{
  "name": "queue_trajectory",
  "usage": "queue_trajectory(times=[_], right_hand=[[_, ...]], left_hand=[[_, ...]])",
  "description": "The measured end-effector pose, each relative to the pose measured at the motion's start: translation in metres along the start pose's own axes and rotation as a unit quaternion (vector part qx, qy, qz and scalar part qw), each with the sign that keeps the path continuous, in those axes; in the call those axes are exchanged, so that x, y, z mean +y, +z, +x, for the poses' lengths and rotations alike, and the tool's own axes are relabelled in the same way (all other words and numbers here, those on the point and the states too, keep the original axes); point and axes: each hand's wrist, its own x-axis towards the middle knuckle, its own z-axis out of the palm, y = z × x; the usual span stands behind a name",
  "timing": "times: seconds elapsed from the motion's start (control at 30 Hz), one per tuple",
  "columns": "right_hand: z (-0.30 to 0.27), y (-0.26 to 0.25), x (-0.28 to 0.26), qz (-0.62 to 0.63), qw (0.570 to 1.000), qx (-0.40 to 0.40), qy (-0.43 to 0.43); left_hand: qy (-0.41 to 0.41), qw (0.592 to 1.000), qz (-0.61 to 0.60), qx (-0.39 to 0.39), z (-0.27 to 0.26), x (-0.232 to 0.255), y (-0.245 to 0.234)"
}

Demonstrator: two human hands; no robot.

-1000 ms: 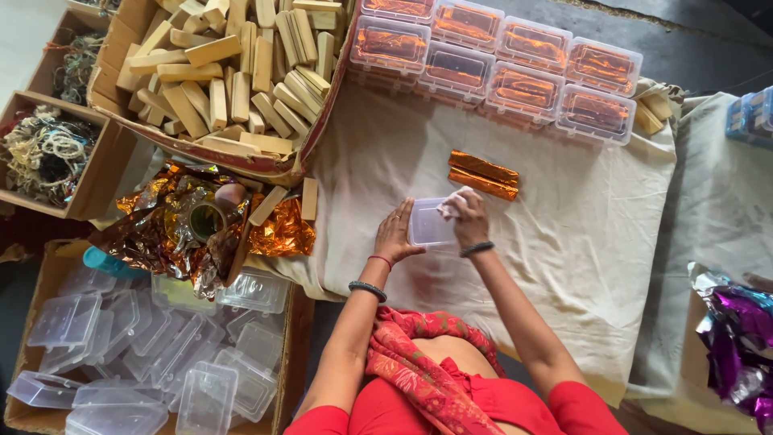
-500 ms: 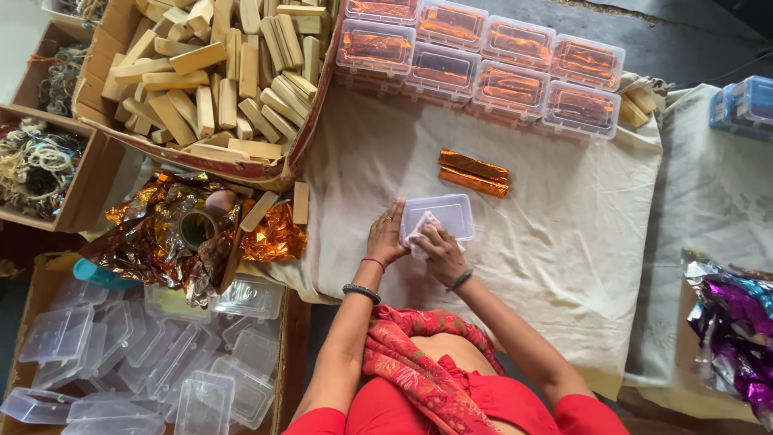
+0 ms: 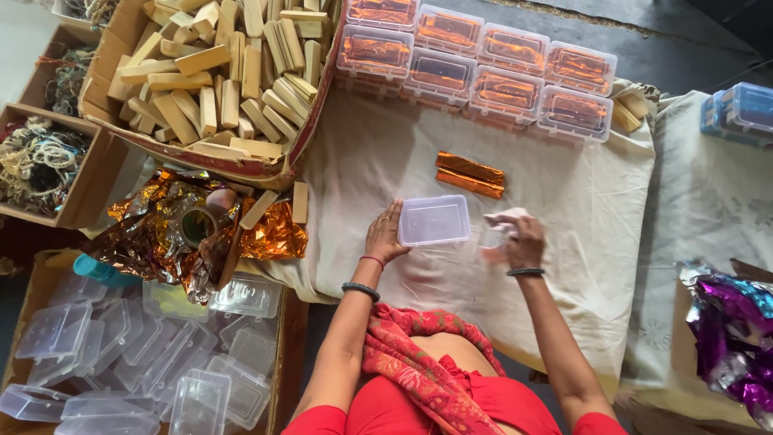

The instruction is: The person wraps small wooden blocks in shiny orange foil and places them into clear plastic containers. They use a small cloth to wipe the containers before placing the wrapped items inside.

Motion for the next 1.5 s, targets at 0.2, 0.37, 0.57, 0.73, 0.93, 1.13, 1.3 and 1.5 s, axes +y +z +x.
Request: queue_trajectory(times=[0.2,0.37,0.57,0.73,0.93,1.13,1.3,1.5], right_hand=[[-0.019,-0.022,-0.020,-0.168,0.984,-0.063,-0.018],[-0.001,0.001,-0.068,-0.052,0.970,-0.182,-0.155],[0.057,-0.002,-0.112,-0.165,0.903,-0.347,-0.192],[0.080,-0.007,-0.130,-0.238,0.837,-0.451,-0.198],[0.082,0.013,-0.111,-0.200,0.855,-0.434,-0.202],[0.084,0.015,-0.106,-0.149,0.865,-0.434,-0.204],[0.091,0.014,-0.104,-0.118,0.862,-0.453,-0.193],[0.098,0.031,-0.081,-0.073,0.854,-0.476,-0.194]], left_hand=[[0.002,1.000,0.008,0.009,0.001,-0.004,0.008],[-0.006,1.000,0.002,-0.006,-0.001,-0.003,0.005],[-0.005,1.000,-0.009,-0.001,0.000,-0.007,0.010],[-0.004,1.000,-0.024,0.003,-0.003,-0.005,0.008],[-0.028,0.999,-0.018,-0.019,-0.009,-0.006,0.017],[-0.056,0.998,0.021,-0.032,-0.008,-0.006,0.022],[-0.066,0.996,0.035,-0.047,-0.008,-0.005,0.021],[-0.049,0.997,0.046,-0.035,-0.008,-0.011,0.029]])
